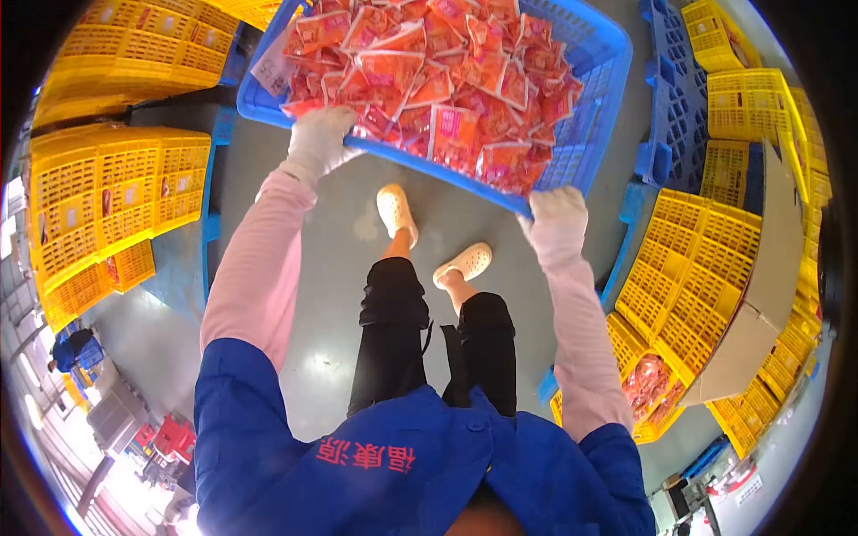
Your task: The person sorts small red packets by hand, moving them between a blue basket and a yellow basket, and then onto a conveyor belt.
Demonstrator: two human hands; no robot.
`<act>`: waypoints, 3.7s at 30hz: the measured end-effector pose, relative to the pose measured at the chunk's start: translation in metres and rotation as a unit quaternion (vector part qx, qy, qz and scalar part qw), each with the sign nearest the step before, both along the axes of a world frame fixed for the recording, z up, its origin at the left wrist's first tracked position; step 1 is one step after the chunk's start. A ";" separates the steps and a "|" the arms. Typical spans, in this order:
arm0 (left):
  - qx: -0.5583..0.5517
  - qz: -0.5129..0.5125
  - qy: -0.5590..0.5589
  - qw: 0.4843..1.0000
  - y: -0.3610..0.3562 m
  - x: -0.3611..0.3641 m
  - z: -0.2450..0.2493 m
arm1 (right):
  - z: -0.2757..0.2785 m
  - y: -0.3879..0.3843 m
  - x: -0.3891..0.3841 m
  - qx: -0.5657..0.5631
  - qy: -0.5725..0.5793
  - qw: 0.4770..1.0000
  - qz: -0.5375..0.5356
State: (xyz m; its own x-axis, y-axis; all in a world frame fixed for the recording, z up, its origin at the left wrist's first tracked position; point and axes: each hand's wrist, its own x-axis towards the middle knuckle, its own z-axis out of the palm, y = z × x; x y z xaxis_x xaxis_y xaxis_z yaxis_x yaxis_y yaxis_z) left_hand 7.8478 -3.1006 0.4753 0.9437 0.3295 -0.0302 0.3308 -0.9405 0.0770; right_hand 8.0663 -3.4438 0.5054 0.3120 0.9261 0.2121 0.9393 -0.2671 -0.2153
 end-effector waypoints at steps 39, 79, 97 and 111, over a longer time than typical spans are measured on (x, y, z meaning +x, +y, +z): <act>-0.033 0.229 -0.011 0.973 -0.218 -0.159 0.048 | -0.018 0.024 0.084 0.007 0.415 0.894 -0.167; 0.041 0.880 -0.306 0.361 -0.327 0.110 0.015 | 0.004 0.284 0.217 -0.074 0.447 0.845 0.284; 0.054 0.890 -0.275 0.361 -0.326 0.108 0.006 | -0.031 0.294 0.230 -0.046 0.346 0.864 0.362; -0.004 0.916 -0.282 0.287 -0.354 0.184 -0.017 | -0.032 0.308 0.236 -0.050 0.262 0.882 0.389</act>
